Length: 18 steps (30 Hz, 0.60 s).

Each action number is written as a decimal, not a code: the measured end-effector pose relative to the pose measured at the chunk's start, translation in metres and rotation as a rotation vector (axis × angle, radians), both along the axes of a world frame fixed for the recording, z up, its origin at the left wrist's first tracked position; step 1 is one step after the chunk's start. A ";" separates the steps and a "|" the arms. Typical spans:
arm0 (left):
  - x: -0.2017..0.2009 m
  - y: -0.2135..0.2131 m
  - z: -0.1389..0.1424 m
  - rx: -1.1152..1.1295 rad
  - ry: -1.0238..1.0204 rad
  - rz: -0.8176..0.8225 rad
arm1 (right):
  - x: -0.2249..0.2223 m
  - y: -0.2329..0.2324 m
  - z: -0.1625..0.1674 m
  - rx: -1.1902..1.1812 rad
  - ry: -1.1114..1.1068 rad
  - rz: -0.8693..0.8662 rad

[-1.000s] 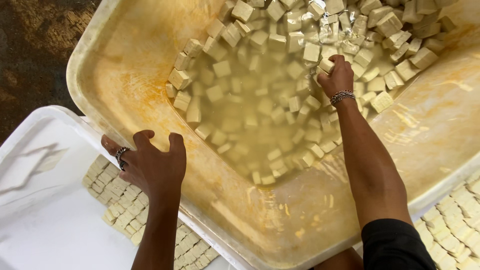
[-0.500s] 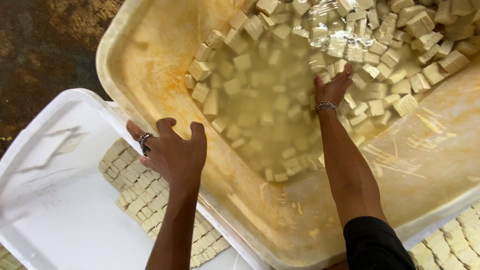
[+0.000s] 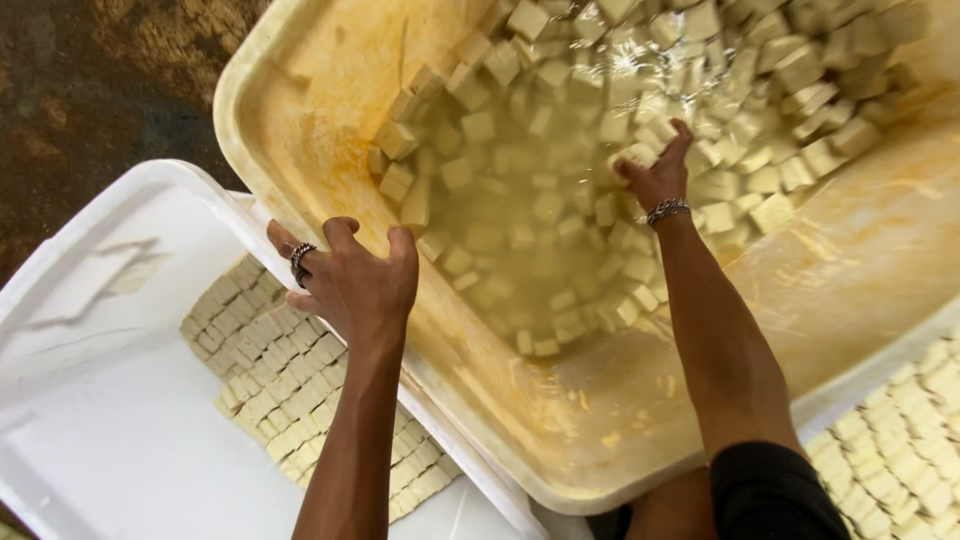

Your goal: The person repeatedly picks up small white cubes from a water-filled tub and arranges them in neat rows inside a white plastic container. The cubes are handled one by one and placed in a grid pattern.

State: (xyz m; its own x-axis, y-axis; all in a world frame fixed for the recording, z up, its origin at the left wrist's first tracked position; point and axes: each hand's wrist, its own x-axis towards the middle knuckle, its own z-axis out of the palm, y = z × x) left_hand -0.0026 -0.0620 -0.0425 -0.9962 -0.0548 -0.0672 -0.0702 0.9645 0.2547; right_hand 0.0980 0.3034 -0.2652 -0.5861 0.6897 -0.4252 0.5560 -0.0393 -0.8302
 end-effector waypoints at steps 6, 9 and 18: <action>-0.002 -0.009 -0.002 0.233 -0.009 0.001 | 0.011 -0.061 0.162 0.281 0.370 0.425; 0.034 -0.019 0.025 0.545 0.038 -0.132 | 0.040 -0.136 0.234 0.413 0.517 0.502; 0.209 -0.137 0.125 2.226 -0.469 0.478 | 0.133 -0.359 0.343 0.560 0.865 0.842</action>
State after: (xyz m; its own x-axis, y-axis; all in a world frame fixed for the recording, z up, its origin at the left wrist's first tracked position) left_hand 0.2060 -0.1987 0.0822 -0.8433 0.2601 -0.4703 -0.4717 -0.7776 0.4158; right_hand 0.2306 -0.0552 0.0780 -0.8534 -0.0556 0.5183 -0.4693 0.5146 -0.7176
